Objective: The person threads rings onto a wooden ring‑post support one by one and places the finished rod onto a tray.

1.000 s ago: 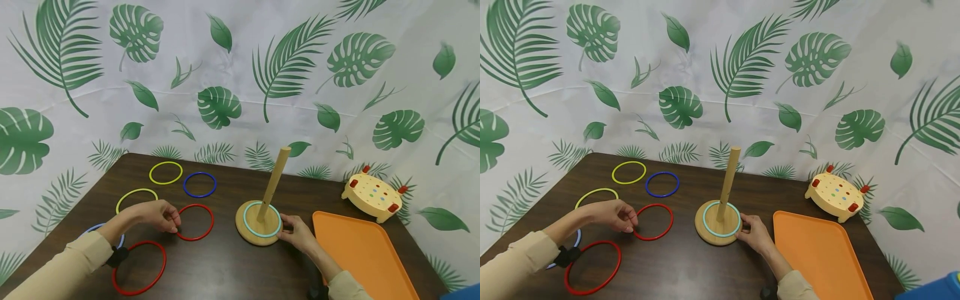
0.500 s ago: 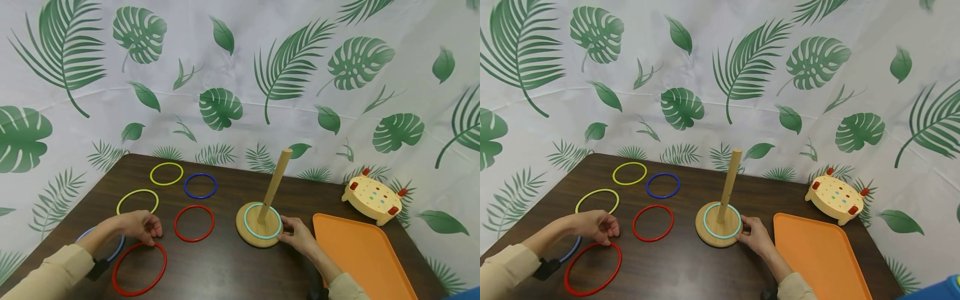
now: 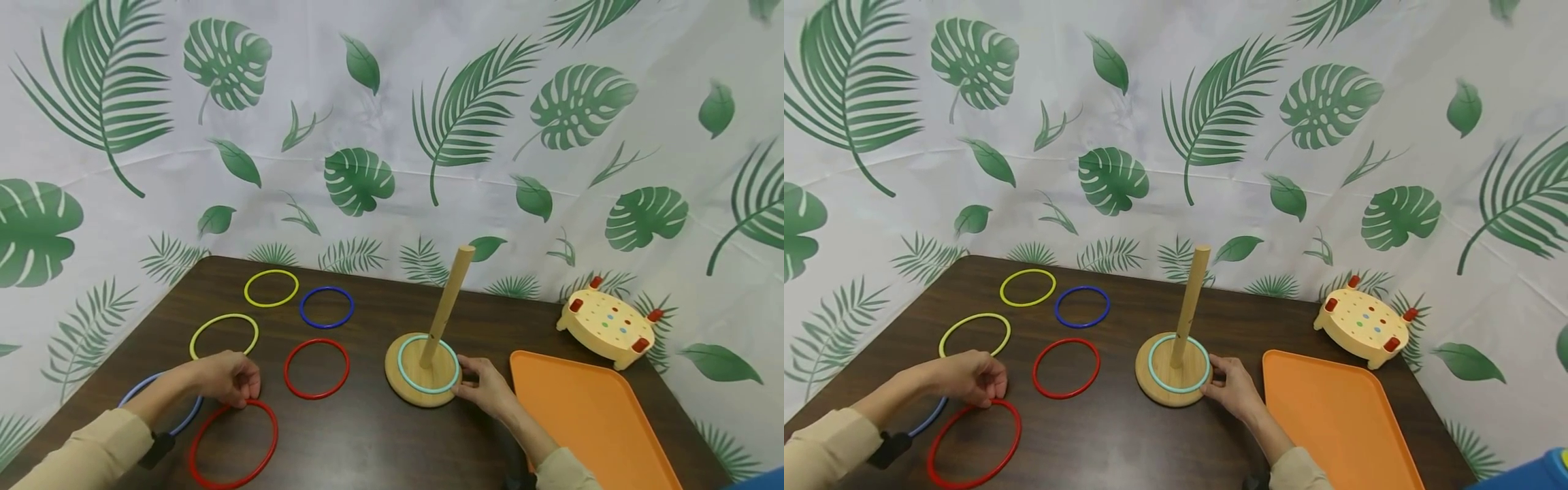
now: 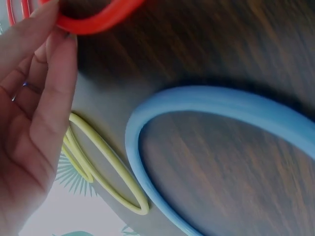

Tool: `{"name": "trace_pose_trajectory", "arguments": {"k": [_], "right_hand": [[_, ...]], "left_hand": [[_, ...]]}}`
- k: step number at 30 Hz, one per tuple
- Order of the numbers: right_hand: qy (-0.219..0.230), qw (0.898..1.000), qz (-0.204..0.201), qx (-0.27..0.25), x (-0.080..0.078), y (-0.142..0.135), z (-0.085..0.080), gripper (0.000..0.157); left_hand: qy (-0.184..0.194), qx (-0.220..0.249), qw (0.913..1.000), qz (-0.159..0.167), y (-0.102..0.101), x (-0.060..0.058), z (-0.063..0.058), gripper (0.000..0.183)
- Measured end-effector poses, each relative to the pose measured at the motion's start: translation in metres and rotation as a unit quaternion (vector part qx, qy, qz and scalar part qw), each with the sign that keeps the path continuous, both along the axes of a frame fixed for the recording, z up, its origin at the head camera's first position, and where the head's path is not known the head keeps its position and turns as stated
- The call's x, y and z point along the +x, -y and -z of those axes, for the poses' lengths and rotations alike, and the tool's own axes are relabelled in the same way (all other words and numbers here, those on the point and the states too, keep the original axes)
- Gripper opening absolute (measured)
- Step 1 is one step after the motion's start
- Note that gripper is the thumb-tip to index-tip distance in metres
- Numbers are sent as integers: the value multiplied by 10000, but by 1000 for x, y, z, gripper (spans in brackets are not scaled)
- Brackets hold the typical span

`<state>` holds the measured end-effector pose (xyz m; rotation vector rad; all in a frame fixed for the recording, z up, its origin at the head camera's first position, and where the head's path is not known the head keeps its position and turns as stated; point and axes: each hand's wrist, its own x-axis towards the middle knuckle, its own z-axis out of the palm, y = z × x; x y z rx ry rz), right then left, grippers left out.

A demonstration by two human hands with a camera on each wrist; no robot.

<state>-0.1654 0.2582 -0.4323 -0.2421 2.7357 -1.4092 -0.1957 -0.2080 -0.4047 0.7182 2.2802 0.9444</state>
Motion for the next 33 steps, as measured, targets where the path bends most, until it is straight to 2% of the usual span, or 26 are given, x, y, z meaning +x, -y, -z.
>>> {"name": "trace_pose_trajectory", "arguments": {"k": [4, 6, 11, 17, 20, 25, 33], "right_hand": [[16, 10000, 26, 18, 1, 0, 0, 59], [36, 10000, 37, 17, 1, 0, 0, 59], [58, 10000, 42, 20, 0, 0, 0, 59], [56, 10000, 17, -68, 1, -1, -1, 60], [47, 9999, -23, -117, 2, -1, 0, 60], [17, 9998, -82, -180, 2, -2, 0, 60], [-29, 9997, -105, -204, 1, -1, 1, 60]], "left_hand": [[85, 8, 10000, -32, -1, 2, -1, 15], [-18, 65, 10000, 56, -2, 1, -2, 14], [-126, 451, 9988, 128, -7, -2, -10, 10], [-12, 798, 9957, -468, -24, -5, -26, 12], [-23, 1019, 9927, -651, -35, -8, -36, 16], [183, 1596, 9814, -1052, -55, -11, -54, 24], [350, 2341, 9553, -1770, -93, -17, -80, 35]]}}
